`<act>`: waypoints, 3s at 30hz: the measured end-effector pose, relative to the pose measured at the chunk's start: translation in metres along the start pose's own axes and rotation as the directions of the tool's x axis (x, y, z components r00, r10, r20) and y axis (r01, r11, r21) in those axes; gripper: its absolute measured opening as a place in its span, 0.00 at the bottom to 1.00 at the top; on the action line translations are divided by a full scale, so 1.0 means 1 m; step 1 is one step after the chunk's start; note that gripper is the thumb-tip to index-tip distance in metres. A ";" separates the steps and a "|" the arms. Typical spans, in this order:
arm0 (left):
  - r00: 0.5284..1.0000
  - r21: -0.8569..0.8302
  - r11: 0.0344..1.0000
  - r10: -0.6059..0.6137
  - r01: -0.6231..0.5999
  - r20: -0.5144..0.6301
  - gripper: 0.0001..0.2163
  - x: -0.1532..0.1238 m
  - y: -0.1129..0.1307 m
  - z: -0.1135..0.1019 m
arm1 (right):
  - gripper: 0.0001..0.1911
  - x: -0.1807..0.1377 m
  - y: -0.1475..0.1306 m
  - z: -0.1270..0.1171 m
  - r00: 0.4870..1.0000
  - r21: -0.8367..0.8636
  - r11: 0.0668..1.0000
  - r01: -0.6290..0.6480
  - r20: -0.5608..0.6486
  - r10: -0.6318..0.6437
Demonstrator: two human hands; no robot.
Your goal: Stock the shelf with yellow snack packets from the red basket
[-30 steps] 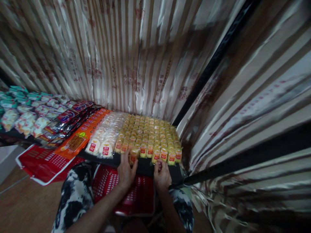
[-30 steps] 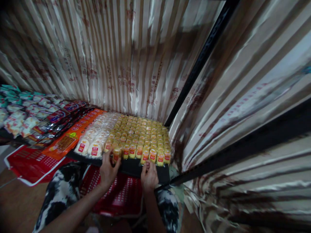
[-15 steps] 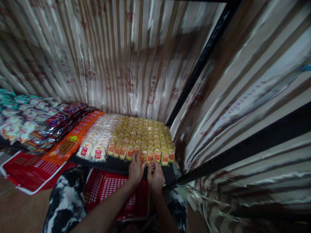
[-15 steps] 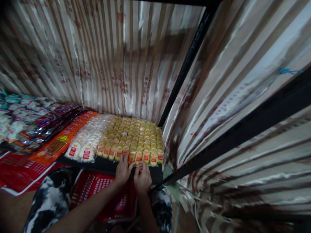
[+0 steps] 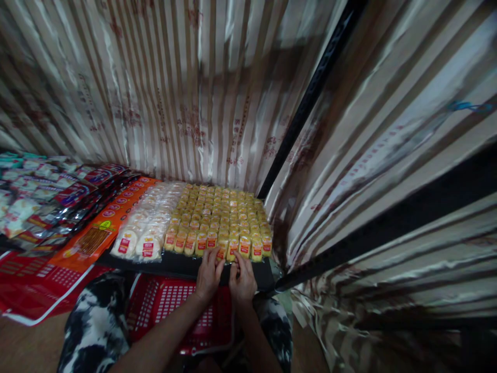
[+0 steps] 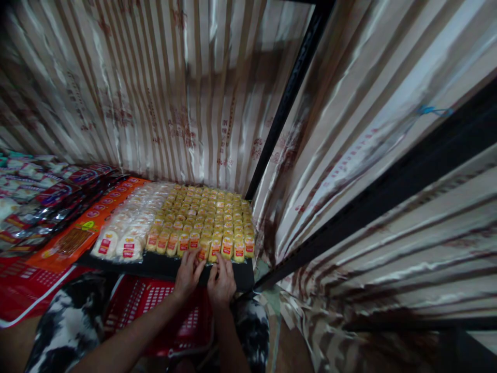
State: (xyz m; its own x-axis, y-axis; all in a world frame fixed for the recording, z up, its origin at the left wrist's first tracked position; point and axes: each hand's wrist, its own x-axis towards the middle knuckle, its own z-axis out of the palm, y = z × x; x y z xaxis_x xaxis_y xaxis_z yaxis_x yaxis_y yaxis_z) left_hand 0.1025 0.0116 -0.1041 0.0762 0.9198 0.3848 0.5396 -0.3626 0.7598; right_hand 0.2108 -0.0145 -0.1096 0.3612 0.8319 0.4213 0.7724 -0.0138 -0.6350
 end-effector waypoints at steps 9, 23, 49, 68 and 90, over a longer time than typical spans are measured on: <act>0.998 0.047 0.998 0.049 -0.050 0.025 0.15 0.000 -0.002 0.003 | 0.21 0.000 0.002 0.000 1.000 -0.025 1.000 -0.014 0.013 0.014; 0.984 0.050 0.988 0.143 -0.149 0.104 0.18 -0.001 -0.003 0.001 | 0.20 0.000 0.006 0.001 0.997 -0.052 0.996 0.073 0.001 -0.073; 0.933 0.301 0.884 0.334 -0.359 0.133 0.17 0.091 0.033 -0.060 | 0.32 0.039 -0.034 0.023 0.944 -0.319 0.943 0.097 -0.271 -0.189; 0.743 0.290 0.909 0.031 -0.299 0.669 0.27 0.158 0.072 0.042 | 0.34 0.060 0.003 0.020 0.865 -0.093 0.958 -0.272 -0.460 0.201; 0.838 0.430 0.837 0.059 -0.337 0.543 0.29 0.175 0.059 0.036 | 0.36 0.060 0.000 0.026 0.887 -0.292 0.934 -0.207 -0.458 0.054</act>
State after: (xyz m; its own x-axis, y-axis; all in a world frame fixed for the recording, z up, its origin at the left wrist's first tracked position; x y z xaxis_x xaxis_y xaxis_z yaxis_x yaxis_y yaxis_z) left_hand 0.1778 0.1570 -0.0106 0.5506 0.8307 0.0826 0.7869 -0.5495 0.2806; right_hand 0.2193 0.0495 -0.1010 0.6013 0.4829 0.6365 0.7988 -0.3469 -0.4914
